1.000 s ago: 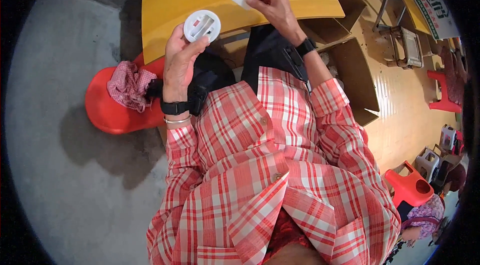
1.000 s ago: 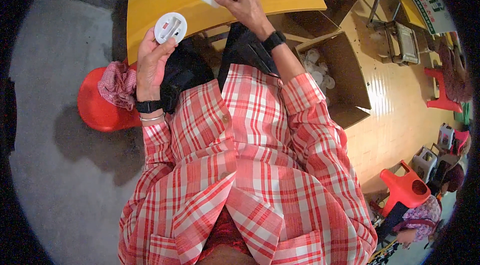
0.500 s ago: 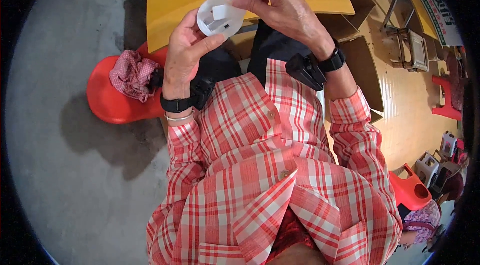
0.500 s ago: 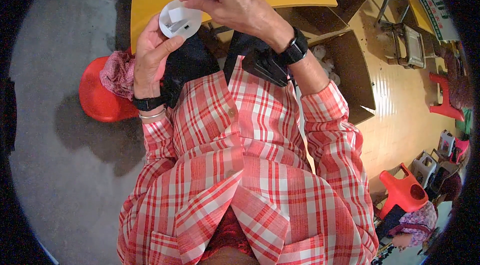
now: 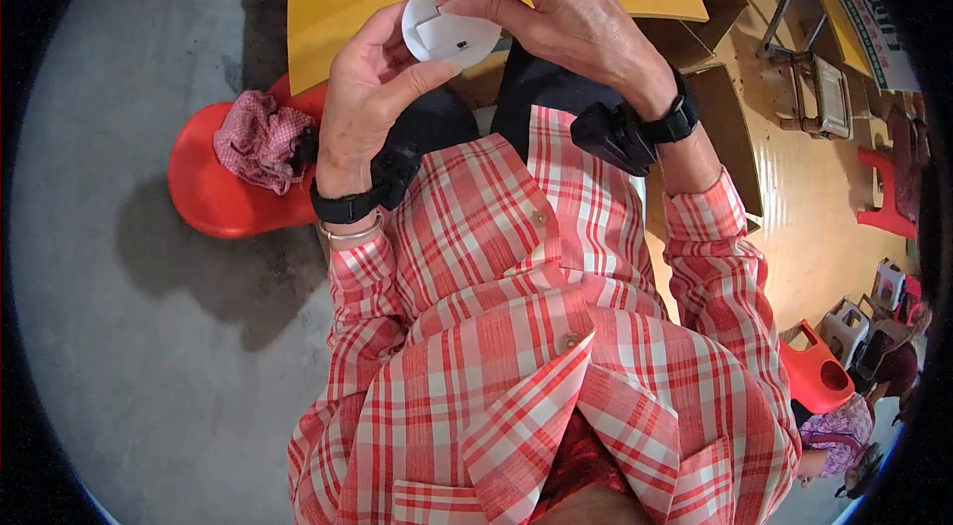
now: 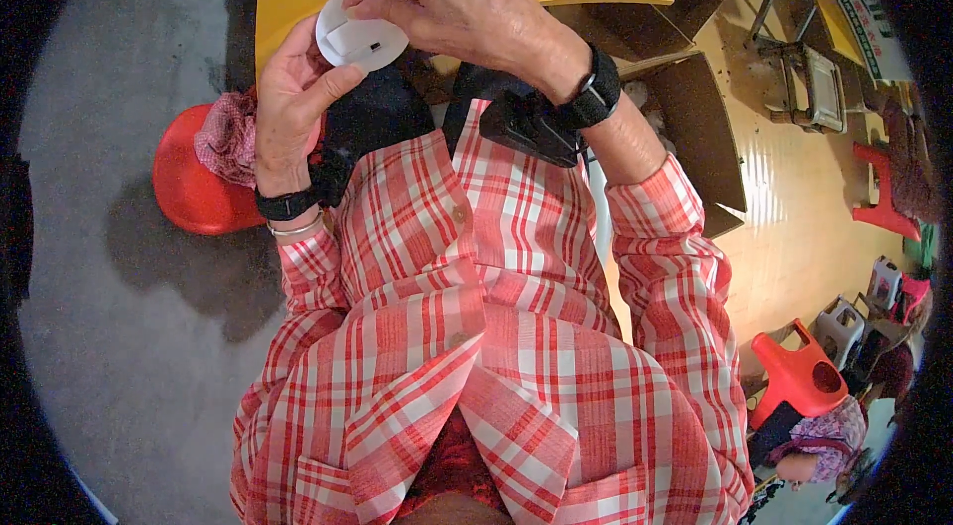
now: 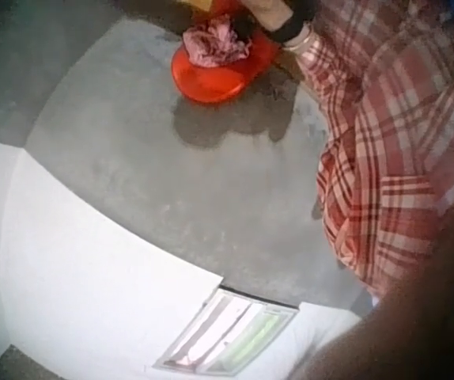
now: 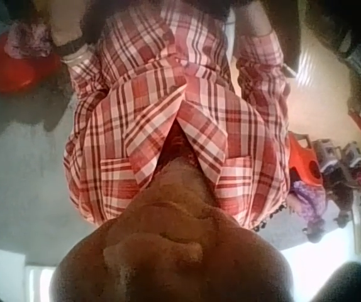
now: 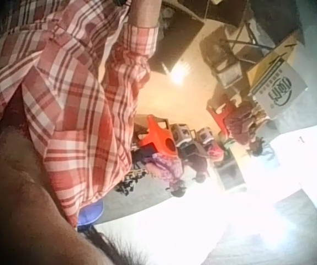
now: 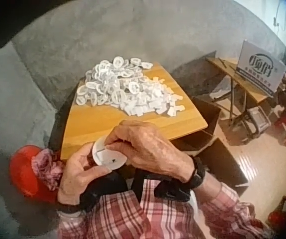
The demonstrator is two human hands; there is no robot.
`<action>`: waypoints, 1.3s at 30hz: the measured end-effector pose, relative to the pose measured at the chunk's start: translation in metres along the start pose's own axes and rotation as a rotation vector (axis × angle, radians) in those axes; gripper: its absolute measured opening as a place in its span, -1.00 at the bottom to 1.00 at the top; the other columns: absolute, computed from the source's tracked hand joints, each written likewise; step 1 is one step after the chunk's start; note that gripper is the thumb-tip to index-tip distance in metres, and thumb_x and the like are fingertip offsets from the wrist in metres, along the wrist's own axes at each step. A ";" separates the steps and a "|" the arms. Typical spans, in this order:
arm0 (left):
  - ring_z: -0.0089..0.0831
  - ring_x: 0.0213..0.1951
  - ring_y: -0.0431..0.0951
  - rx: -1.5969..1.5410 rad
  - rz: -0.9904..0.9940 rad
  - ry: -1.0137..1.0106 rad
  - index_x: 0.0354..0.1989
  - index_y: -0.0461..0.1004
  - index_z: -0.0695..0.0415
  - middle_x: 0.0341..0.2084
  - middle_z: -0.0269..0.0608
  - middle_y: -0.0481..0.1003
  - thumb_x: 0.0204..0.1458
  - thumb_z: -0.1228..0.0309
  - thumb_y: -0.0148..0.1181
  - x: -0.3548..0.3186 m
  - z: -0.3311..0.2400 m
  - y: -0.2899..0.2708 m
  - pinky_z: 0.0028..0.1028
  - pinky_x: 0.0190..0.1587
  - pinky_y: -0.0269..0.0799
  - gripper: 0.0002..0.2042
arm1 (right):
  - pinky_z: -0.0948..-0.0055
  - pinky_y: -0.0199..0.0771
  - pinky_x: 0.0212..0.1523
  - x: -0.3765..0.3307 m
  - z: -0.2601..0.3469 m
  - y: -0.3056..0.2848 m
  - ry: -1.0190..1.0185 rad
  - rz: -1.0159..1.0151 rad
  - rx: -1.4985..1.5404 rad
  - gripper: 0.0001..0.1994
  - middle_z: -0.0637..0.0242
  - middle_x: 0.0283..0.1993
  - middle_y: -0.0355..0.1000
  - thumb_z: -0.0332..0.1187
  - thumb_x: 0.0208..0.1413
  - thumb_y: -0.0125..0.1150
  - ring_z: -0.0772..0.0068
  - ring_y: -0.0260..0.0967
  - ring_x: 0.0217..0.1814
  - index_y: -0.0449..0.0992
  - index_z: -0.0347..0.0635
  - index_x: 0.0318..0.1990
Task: The person assembles small white plastic components by hand, inserting a plastic insert into a plastic housing.
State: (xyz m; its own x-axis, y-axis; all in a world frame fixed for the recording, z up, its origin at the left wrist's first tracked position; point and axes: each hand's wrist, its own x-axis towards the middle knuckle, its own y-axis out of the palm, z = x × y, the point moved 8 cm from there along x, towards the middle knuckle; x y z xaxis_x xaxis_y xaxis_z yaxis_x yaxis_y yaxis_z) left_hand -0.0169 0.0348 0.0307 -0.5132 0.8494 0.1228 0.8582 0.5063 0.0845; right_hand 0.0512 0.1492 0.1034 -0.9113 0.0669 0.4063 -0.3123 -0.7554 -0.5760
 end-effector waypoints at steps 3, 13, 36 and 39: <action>-0.46 -0.07 0.43 -0.032 -0.002 0.014 0.07 0.25 0.32 -0.11 -0.17 0.42 -0.09 0.59 0.23 -0.001 0.001 0.000 -0.50 0.03 0.33 -0.51 | 0.36 0.40 -0.32 0.000 -0.002 0.000 0.046 0.014 -0.006 -0.87 0.10 -0.36 0.44 -0.45 -0.01 0.17 0.14 0.42 -0.33 0.48 -0.35 -0.32; -0.32 -0.06 0.45 -0.216 0.037 0.064 0.11 0.19 0.34 -0.08 -0.07 0.39 0.03 0.42 0.18 -0.002 0.000 0.007 -0.32 -0.08 0.50 -0.51 | 0.39 0.40 -0.32 -0.005 0.013 -0.011 -0.041 -0.072 0.028 -0.88 0.11 -0.36 0.44 -0.49 -0.02 0.18 0.18 0.41 -0.33 0.50 -0.35 -0.31; -0.23 -0.07 0.47 -0.403 -0.102 0.036 0.11 0.14 0.27 -0.02 -0.05 0.34 0.15 0.44 -0.04 0.000 -0.009 0.014 -0.27 -0.14 0.55 -0.63 | 0.37 0.39 -0.40 -0.033 0.005 -0.005 -0.333 -0.446 -0.245 -0.78 0.26 -0.44 0.38 -0.44 -0.08 0.19 0.23 0.38 -0.40 0.55 -0.04 -0.21; -0.28 -0.11 0.49 -0.356 -0.140 0.062 0.06 0.19 0.26 -0.06 -0.07 0.37 0.13 0.44 -0.01 0.001 -0.008 0.012 -0.28 -0.17 0.57 -0.66 | 0.34 0.38 -0.41 -0.032 -0.006 0.010 -0.195 -0.355 -0.174 -0.71 0.27 -0.44 0.32 -0.47 -0.10 0.19 0.23 0.34 -0.40 0.54 0.03 -0.15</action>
State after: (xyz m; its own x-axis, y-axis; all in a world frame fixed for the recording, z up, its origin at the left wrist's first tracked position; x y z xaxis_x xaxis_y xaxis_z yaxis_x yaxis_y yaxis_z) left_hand -0.0071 0.0406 0.0401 -0.6344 0.7594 0.1444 0.7281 0.5244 0.4414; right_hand 0.0756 0.1432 0.0802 -0.6769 0.1651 0.7173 -0.6523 -0.5860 -0.4807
